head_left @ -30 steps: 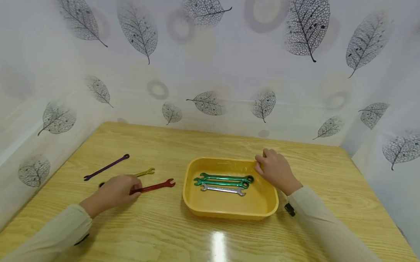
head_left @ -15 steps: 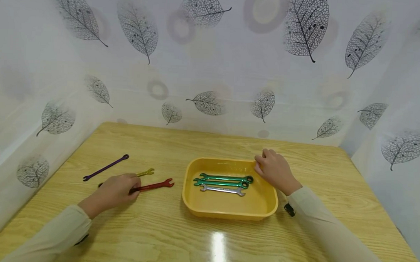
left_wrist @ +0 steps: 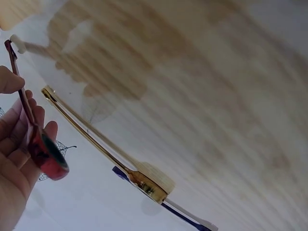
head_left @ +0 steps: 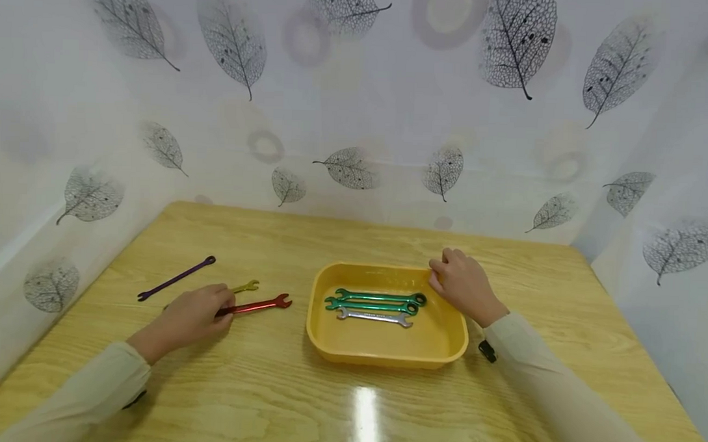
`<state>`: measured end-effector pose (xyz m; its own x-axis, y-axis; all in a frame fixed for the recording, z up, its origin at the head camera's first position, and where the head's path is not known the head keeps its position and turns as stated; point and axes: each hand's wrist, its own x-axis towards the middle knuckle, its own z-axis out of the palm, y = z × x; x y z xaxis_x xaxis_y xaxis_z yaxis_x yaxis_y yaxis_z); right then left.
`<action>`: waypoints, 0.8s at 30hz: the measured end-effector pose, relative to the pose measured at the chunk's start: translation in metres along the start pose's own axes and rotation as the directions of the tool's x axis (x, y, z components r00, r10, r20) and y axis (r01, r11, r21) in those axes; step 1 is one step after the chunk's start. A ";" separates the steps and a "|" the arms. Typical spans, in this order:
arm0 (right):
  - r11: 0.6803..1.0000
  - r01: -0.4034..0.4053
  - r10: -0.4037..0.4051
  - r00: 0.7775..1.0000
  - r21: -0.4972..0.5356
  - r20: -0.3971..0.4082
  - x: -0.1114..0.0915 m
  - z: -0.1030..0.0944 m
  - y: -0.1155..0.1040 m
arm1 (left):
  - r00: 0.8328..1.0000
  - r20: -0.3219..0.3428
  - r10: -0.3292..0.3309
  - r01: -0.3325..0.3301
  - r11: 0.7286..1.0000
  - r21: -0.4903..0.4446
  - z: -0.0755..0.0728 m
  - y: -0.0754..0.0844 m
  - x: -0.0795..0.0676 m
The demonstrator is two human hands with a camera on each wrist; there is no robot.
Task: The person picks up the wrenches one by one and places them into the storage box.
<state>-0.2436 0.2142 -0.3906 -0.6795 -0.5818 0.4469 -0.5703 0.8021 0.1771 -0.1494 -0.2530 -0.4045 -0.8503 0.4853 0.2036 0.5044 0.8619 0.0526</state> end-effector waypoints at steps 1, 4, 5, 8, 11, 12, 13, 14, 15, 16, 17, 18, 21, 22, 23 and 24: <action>1.000 -0.001 0.001 1.000 -0.001 0.000 0.001 0.000 0.000 | 1.000 -0.003 0.002 -0.002 1.000 -0.001 -0.001 0.000 0.001; 1.000 -0.003 0.003 1.000 -0.001 0.001 0.002 -0.001 -0.001 | 1.000 -0.012 0.016 -0.016 1.000 -0.008 -0.002 -0.001 0.004; 1.000 -0.004 0.004 1.000 0.000 -0.002 0.002 -0.001 -0.001 | 1.000 -0.015 0.018 -0.018 1.000 -0.013 -0.002 -0.001 0.005; 1.000 -0.006 0.006 1.000 0.006 -0.008 0.003 0.000 -0.001 | 0.999 -0.029 0.018 -0.019 0.999 -0.029 -0.004 -0.002 0.007; 1.000 -0.012 0.012 1.000 0.004 -0.011 0.004 0.001 0.000 | 0.998 -0.055 0.021 -0.023 0.999 -0.039 -0.003 -0.004 0.008; 1.000 -0.012 0.013 1.000 0.003 -0.011 0.004 0.002 0.000 | 0.998 -0.064 0.025 -0.027 0.999 -0.040 -0.003 -0.005 0.008; 1.000 -0.014 0.014 1.000 0.002 -0.010 0.005 0.002 0.000 | 0.997 -0.073 0.030 -0.033 0.999 -0.041 -0.002 -0.006 0.008; 1.000 -0.015 0.015 1.000 0.001 -0.008 0.005 0.002 0.000 | 0.996 -0.079 0.033 -0.036 0.998 -0.042 -0.002 -0.006 0.008; 1.000 -0.017 0.017 1.000 0.000 -0.005 0.005 0.002 0.000 | 0.996 -0.082 0.033 -0.037 0.998 -0.044 -0.002 -0.007 0.008; 1.000 -0.018 0.018 1.000 0.000 -0.003 0.005 0.002 0.000 | 0.996 -0.088 0.032 -0.036 0.998 -0.043 -0.002 -0.007 0.009; 1.000 -0.018 0.018 1.000 0.000 -0.001 0.005 0.002 0.000 | 0.996 -0.089 0.030 -0.034 0.998 -0.044 -0.002 -0.007 0.008; 1.000 -0.019 0.019 1.000 -0.002 0.001 0.005 0.002 0.000 | 0.995 -0.093 0.028 -0.032 0.999 -0.042 -0.003 -0.007 0.009; 1.000 -0.017 0.017 1.000 -0.002 0.000 0.005 0.003 0.000 | 0.993 -0.111 0.029 -0.033 0.999 -0.034 -0.004 -0.008 0.009; 1.000 -0.016 0.016 1.000 -0.002 -0.001 0.005 0.003 0.001 | 0.992 -0.119 0.034 -0.037 0.999 -0.028 -0.004 -0.008 0.009; 1.000 -0.015 0.015 1.000 -0.001 -0.001 0.006 0.003 0.001 | 0.991 -0.126 0.038 -0.041 0.999 -0.025 -0.005 -0.009 0.009; 1.000 -0.014 0.014 1.000 -0.001 -0.001 0.006 0.003 0.001 | 0.990 -0.135 0.042 -0.046 0.999 -0.021 -0.005 -0.009 0.010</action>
<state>-0.2495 0.2112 -0.3909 -0.6870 -0.5700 0.4507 -0.5601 0.8105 0.1713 -0.1616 -0.2568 -0.3977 -0.8001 0.4970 0.3360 0.5458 0.8355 0.0639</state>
